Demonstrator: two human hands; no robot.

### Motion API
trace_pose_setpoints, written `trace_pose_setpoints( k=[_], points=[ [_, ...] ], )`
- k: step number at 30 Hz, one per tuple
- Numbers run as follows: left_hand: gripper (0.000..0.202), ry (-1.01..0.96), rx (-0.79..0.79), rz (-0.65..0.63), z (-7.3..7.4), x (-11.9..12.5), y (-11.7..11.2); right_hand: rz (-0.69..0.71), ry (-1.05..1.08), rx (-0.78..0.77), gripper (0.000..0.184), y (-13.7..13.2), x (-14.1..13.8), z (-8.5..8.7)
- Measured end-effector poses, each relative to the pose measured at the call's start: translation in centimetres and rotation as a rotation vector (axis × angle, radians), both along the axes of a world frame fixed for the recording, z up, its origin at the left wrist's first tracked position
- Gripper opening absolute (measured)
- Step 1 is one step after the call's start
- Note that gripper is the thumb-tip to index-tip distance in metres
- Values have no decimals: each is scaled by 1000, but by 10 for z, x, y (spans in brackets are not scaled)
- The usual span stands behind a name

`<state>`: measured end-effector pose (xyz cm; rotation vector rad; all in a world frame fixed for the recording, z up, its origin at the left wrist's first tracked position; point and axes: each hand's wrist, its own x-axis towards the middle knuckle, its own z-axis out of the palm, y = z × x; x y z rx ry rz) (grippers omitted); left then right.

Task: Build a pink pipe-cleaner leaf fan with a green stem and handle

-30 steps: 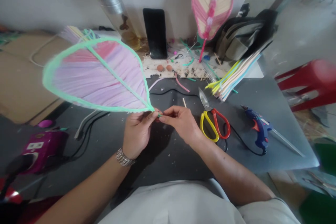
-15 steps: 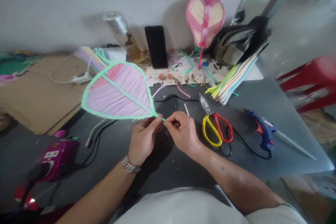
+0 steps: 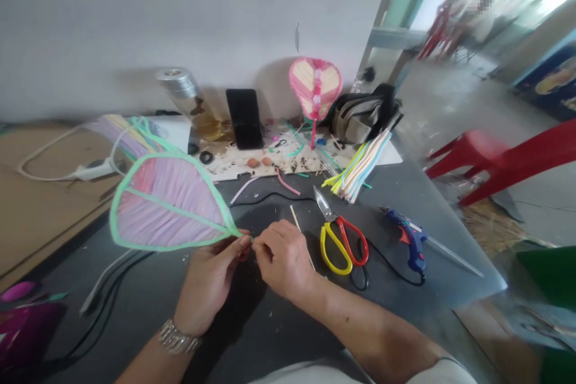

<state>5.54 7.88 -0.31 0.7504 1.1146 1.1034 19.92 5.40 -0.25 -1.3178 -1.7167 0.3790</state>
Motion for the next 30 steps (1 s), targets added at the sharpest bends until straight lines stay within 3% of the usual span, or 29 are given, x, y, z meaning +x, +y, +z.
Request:
trace_pose_setpoints(
  k=[4, 7, 11, 17, 22, 30],
  points=[
    [25, 57, 47, -12, 0, -2, 1, 48, 355, -375, 14, 3, 6, 6],
    [21, 49, 79, -36, 0, -1, 2, 147, 590, -678, 26, 10, 15, 9],
    [18, -7, 75, -69, -1, 1, 3, 214, 697, -864, 37, 17, 27, 8],
    [15, -10, 86, -135, 3, 1, 3, 353, 819, -1061, 38, 19, 30, 11],
    [15, 13, 110, -166, 6, -1, 3, 397, 819, -1063, 37, 19, 31, 12],
    [21, 98, 100, -156, 9, -1, 5, 297, 471, -786, 25, 12, 25, 16]
  ],
)
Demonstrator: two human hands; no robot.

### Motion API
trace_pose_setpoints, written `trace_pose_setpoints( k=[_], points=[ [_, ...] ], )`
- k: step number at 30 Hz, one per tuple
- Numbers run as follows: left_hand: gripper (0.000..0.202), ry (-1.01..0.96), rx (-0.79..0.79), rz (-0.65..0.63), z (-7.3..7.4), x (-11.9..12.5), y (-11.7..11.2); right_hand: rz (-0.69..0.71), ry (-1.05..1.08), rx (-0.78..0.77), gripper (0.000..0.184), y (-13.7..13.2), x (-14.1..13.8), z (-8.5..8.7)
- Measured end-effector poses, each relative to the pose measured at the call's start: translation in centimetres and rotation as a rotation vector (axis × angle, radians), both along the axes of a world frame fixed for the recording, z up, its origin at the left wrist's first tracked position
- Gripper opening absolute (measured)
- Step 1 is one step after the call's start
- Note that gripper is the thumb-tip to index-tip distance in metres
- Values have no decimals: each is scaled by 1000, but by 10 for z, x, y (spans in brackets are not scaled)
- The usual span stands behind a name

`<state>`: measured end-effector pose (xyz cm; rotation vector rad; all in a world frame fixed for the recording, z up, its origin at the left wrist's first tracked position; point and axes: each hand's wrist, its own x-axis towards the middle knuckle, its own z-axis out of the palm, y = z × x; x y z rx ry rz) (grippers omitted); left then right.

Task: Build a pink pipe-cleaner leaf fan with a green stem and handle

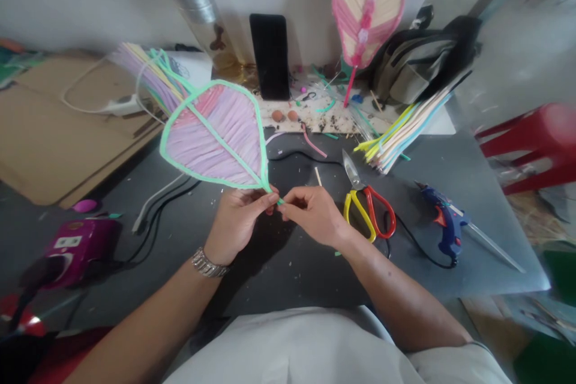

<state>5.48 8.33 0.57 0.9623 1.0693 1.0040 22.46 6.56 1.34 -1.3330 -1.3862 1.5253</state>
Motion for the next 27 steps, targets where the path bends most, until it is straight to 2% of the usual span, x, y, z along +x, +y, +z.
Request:
trace_pose_setpoints(
  k=[3, 6, 13, 19, 22, 27],
  points=[
    [21, -3, -5, 13, 0, 0, 0, -35, -60, 43, 24, -3, -3, -1],
    [19, -12, -3, -2, -1, 0, 1, -39, 12, 8, 26, -3, -4, -2],
    [19, 12, 25, -24, -3, -3, 2, -2, 230, -261, 36, 3, 2, -3],
    [20, 48, 10, -33, 0, -4, 1, 27, 276, -354, 36, 5, 3, -3],
    [21, 89, 12, -17, -1, -6, 1, -16, 241, -298, 33, 4, -1, -3],
    [24, 108, -17, -7, -10, -8, 3, -136, 52, -19, 18, -7, -10, -5]
  ],
)
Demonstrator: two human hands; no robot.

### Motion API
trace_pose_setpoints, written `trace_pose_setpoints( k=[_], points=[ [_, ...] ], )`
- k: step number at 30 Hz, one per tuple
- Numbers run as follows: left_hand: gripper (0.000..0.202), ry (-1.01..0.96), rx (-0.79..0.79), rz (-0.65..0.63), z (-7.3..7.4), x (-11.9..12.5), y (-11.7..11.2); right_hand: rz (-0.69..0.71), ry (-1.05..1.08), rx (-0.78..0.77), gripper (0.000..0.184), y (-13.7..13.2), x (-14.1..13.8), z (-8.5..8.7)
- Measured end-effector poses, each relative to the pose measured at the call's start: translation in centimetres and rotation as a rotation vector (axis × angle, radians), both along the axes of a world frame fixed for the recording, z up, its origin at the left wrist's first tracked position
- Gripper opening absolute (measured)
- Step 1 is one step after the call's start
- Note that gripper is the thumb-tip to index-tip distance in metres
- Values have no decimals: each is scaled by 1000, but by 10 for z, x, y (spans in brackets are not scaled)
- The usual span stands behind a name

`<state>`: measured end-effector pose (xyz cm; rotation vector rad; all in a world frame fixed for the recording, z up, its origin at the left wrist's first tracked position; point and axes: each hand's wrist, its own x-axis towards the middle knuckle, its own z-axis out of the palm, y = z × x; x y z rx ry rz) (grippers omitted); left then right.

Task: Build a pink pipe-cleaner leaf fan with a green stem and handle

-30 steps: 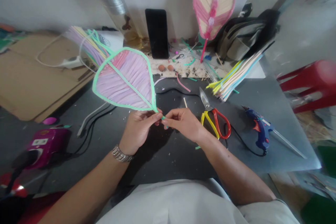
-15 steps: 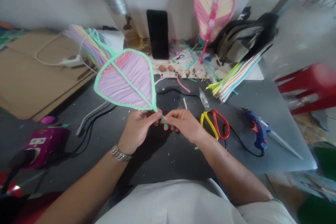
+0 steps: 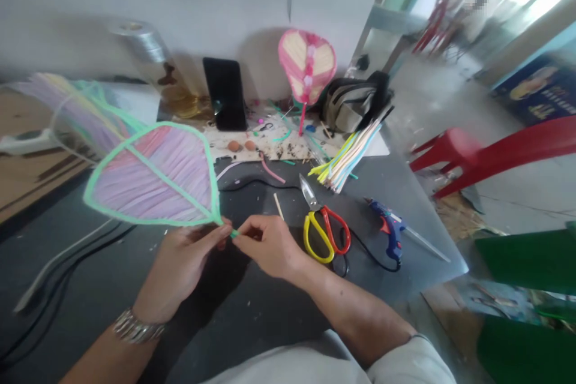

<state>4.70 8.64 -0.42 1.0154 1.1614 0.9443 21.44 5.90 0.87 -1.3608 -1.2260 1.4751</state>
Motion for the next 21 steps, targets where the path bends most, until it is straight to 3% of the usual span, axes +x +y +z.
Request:
trace_pose_setpoints(
  k=[3, 9, 14, 17, 21],
  points=[
    [26, -16, -8, 2, -3, -1, 1, -24, -143, 115, 13, -6, -3, -1],
    [29, 3, 1, -25, 0, 0, 1, -23, -175, 110, 10, -6, -5, -2],
    [29, 43, 25, -29, 1, -1, 4, 46, -362, 200, 6, -6, -2, 6],
    [27, 66, 52, 12, 2, -4, 7, 117, -621, 311, 8, 5, 14, 17],
    [27, 79, 65, 72, 3, -7, 10, 90, -1210, 389, 23, 49, 44, 33]
  ],
)
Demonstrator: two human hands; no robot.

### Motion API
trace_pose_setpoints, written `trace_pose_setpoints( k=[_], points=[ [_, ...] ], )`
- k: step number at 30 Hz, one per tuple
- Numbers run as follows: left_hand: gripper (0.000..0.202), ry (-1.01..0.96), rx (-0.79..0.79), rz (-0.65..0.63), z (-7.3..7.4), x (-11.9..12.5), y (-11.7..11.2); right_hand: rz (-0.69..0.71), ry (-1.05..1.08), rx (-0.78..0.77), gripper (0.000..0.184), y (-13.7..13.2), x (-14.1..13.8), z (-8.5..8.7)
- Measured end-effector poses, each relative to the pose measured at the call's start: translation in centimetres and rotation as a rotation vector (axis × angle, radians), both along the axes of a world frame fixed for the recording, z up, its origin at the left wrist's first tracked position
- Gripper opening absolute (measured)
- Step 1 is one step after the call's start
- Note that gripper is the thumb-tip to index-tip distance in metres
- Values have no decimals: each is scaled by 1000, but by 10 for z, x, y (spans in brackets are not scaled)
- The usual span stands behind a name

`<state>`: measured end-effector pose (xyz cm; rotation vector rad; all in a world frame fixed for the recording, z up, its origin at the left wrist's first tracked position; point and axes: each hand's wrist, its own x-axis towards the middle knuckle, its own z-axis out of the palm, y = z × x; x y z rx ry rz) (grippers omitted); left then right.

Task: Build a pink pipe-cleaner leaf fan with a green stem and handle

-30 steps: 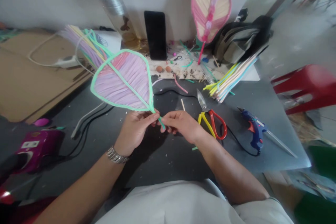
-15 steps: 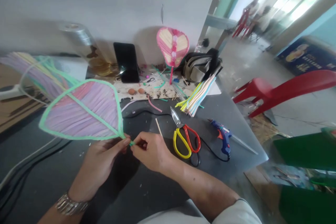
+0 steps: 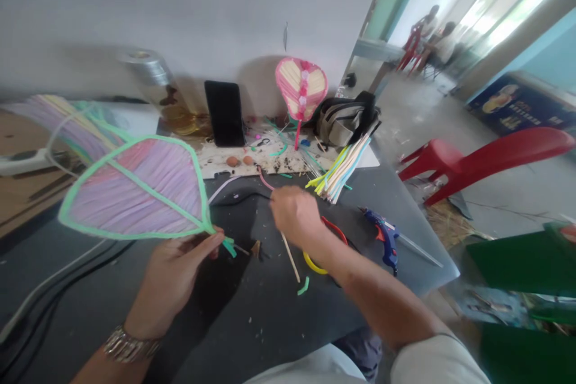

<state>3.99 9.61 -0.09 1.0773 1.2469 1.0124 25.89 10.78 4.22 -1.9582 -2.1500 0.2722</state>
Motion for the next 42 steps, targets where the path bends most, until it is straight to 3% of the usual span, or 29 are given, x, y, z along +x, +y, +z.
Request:
trace_pose_setpoints(
  k=[3, 9, 16, 24, 30, 32, 35, 38, 42],
  points=[
    [28, -22, -27, 31, 2, 0, 0, -108, -320, -48, 28, 40, 11, 5],
    [25, -128, -12, 67, 5, 0, 2, -185, -410, -96, 34, 80, 2, -9],
    [27, -167, -28, 50, 0, 0, 2, -224, -412, -135, 33, 85, 10, -25],
    [24, -223, -30, 19, -4, 2, 2, -210, -364, -128, 37, 84, 14, -27],
    [22, -258, -20, 30, -9, 2, 3, -177, -291, -100, 26, 75, 14, -19],
    [22, -257, -17, 36, -7, 2, 3, -144, -163, -61, 21, 61, 12, -15],
    [21, -258, -6, 32, -2, 2, 1, -45, 322, -25, 9, 30, 2, -13],
    [20, -273, 0, 20, 2, 3, 0, 19, 740, -112, 10, -2, -16, -15],
    [19, -309, -10, 12, 3, 6, 0, 27, 924, -217, 14, -27, -36, -14]
  ],
)
